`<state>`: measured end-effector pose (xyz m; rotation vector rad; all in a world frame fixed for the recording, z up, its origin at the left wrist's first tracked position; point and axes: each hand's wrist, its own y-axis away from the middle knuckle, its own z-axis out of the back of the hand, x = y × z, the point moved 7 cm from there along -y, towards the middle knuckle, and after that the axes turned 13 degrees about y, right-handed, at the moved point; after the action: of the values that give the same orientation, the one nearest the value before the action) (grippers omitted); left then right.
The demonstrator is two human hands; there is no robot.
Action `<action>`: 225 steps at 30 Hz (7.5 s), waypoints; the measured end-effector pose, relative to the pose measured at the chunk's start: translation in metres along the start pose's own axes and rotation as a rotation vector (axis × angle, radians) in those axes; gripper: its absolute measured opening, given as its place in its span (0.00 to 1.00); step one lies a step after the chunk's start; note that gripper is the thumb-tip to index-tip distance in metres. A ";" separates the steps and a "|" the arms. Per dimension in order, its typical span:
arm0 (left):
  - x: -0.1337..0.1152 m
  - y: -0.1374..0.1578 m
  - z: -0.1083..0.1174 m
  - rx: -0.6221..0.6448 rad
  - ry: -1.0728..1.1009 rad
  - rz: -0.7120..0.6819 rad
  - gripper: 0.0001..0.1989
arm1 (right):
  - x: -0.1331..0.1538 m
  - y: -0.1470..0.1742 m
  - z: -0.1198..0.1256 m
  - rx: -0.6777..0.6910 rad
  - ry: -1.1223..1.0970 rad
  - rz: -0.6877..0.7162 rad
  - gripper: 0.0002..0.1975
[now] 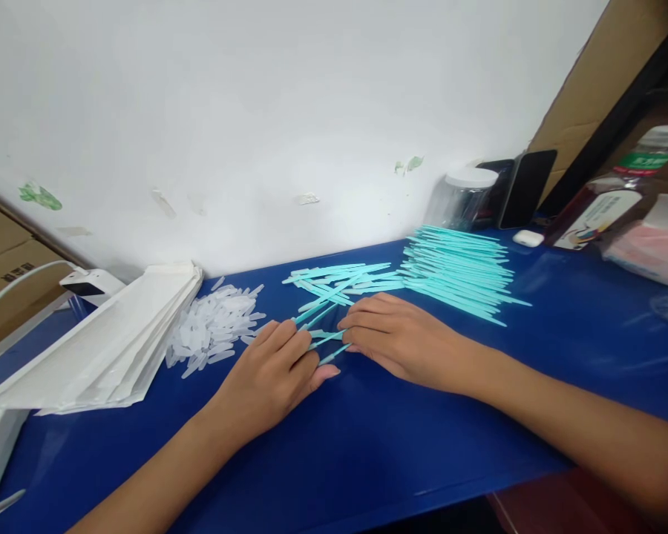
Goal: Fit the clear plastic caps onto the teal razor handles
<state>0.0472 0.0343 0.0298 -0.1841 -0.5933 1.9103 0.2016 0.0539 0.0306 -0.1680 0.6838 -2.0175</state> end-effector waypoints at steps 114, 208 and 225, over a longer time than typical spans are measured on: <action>-0.033 0.000 -0.001 0.142 0.287 -0.048 0.16 | 0.006 0.001 0.032 -0.269 0.123 -0.035 0.14; -0.038 0.006 -0.010 0.142 0.149 0.012 0.19 | -0.021 0.000 0.024 -0.237 0.051 -0.147 0.25; -0.045 0.007 -0.016 0.191 0.171 -0.059 0.16 | -0.014 0.005 -0.002 0.091 -0.008 0.057 0.11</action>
<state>0.0661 -0.0035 0.0061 -0.2019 -0.2971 1.8592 0.2114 0.0646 0.0284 -0.1016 0.5845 -1.9879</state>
